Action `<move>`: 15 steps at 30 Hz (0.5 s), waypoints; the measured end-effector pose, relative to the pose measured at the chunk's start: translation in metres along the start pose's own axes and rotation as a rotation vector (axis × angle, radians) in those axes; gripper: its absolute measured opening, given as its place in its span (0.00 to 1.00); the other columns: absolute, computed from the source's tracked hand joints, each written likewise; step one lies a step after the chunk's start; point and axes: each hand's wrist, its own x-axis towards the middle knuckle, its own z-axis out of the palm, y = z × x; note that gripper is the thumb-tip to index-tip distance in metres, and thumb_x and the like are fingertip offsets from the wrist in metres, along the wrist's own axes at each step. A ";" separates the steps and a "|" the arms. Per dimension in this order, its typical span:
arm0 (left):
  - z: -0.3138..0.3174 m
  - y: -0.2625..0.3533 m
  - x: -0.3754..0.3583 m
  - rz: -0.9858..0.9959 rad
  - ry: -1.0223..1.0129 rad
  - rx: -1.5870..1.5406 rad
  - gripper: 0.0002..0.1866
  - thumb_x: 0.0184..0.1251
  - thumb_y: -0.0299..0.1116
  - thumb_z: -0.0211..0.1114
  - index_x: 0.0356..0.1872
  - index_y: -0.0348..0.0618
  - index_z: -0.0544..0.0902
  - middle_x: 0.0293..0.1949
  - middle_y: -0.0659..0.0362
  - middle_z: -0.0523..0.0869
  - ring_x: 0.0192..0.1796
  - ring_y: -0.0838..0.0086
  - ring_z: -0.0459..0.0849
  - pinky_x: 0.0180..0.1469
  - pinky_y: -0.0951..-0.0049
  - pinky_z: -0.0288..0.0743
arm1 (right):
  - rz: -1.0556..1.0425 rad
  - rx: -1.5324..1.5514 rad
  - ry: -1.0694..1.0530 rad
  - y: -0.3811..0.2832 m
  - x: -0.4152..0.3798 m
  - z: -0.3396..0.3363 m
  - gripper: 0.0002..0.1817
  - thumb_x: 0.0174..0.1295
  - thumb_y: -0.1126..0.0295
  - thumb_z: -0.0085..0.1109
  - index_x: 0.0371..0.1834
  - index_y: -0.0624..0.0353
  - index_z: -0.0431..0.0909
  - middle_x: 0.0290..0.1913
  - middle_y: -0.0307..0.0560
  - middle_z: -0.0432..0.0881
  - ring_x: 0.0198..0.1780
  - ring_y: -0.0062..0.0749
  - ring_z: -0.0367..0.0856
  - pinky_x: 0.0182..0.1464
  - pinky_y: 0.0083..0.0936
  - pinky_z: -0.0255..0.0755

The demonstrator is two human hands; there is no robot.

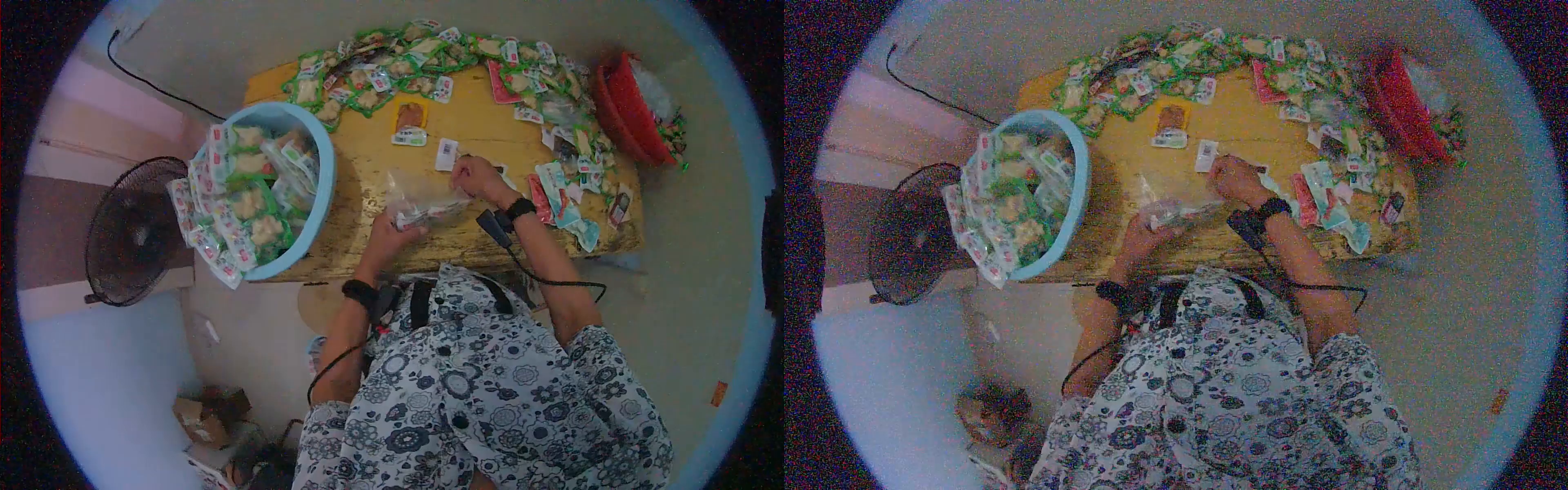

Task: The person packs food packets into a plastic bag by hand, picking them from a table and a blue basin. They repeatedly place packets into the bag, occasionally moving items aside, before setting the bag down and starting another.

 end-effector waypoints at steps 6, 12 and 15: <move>0.009 0.028 -0.019 0.371 0.438 0.373 0.51 0.43 0.37 0.81 0.72 0.41 0.62 0.67 0.48 0.70 0.71 0.58 0.65 0.70 0.58 0.61 | -0.047 0.112 -0.008 0.002 -0.004 0.005 0.07 0.45 0.67 0.68 0.27 0.54 0.82 0.31 0.45 0.84 0.33 0.40 0.83 0.36 0.36 0.76; -0.002 0.085 -0.023 0.556 0.193 0.991 0.49 0.44 0.40 0.79 0.71 0.45 0.64 0.65 0.52 0.73 0.73 0.54 0.61 0.72 0.50 0.56 | -0.064 -0.002 -0.025 0.012 0.005 0.013 0.09 0.46 0.64 0.70 0.28 0.54 0.82 0.30 0.46 0.85 0.34 0.40 0.84 0.37 0.35 0.76; 0.002 0.062 -0.021 0.489 0.181 0.974 0.43 0.47 0.40 0.77 0.67 0.46 0.69 0.59 0.54 0.80 0.70 0.57 0.68 0.70 0.50 0.58 | -0.050 -0.013 -0.023 0.016 0.002 0.012 0.09 0.48 0.64 0.69 0.29 0.55 0.82 0.30 0.46 0.85 0.35 0.40 0.84 0.38 0.35 0.76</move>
